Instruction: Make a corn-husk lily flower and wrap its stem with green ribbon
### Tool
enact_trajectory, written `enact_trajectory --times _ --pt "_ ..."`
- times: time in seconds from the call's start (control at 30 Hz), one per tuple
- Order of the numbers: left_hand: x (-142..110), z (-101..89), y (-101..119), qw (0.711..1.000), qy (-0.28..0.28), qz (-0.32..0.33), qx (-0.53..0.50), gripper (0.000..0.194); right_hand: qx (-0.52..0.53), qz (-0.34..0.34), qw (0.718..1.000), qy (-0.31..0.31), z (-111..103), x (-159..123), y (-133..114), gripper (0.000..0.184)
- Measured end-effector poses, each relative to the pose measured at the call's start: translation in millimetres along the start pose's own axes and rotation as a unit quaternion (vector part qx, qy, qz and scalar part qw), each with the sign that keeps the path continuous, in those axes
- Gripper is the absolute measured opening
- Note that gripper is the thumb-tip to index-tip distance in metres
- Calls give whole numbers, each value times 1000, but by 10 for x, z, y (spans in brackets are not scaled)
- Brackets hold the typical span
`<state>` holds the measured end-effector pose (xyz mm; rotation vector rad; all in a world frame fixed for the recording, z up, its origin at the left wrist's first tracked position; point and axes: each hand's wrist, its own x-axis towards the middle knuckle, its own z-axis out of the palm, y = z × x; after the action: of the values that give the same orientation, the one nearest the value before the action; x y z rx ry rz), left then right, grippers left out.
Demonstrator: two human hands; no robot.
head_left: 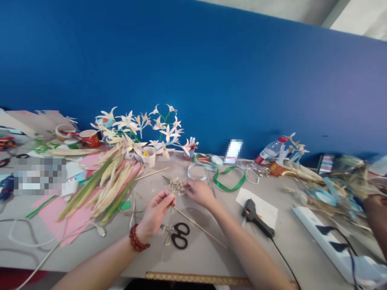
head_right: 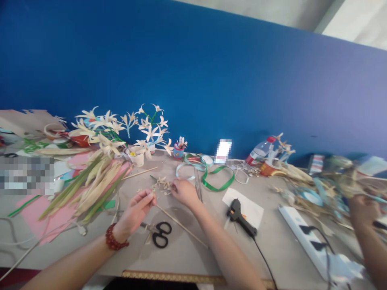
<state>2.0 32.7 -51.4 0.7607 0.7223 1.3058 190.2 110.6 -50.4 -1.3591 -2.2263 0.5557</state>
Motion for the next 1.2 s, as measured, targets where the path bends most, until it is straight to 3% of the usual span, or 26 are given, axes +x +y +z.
enact_trajectory --times 0.17,0.3,0.37,0.43,0.47,0.53,0.77,0.97,1.1,1.2 --pt "3 0 -10 1000 -5 -2 2 16 71 31 997 15 -8 -31 54 12" --pt "-12 43 -28 1000 -5 -14 19 16 186 70 980 12 -76 -227 -84 23" --pt "-26 71 -37 999 -10 -21 29 14 330 114 937 22 -91 -347 -222 25" --pt "-45 94 -47 999 -23 -19 38 13 482 164 859 51 -79 -452 -373 26" --pt "-54 102 -52 999 -30 -17 42 12 535 185 822 68 -61 -494 -444 26" --pt "-68 107 -66 998 -35 -13 43 11 592 212 773 91 -7 -554 -559 25" --pt "-73 75 -74 999 -10 13 46 9 676 227 691 121 138 -589 -731 24" --pt "-85 81 -42 999 -20 16 41 10 702 233 663 112 164 -595 -811 23" --pt "-85 92 -35 999 -31 -17 -11 11 710 226 658 110 177 -611 -836 20" --pt "-93 113 7 996 -58 -46 -56 12 717 206 662 71 150 -626 -825 13"
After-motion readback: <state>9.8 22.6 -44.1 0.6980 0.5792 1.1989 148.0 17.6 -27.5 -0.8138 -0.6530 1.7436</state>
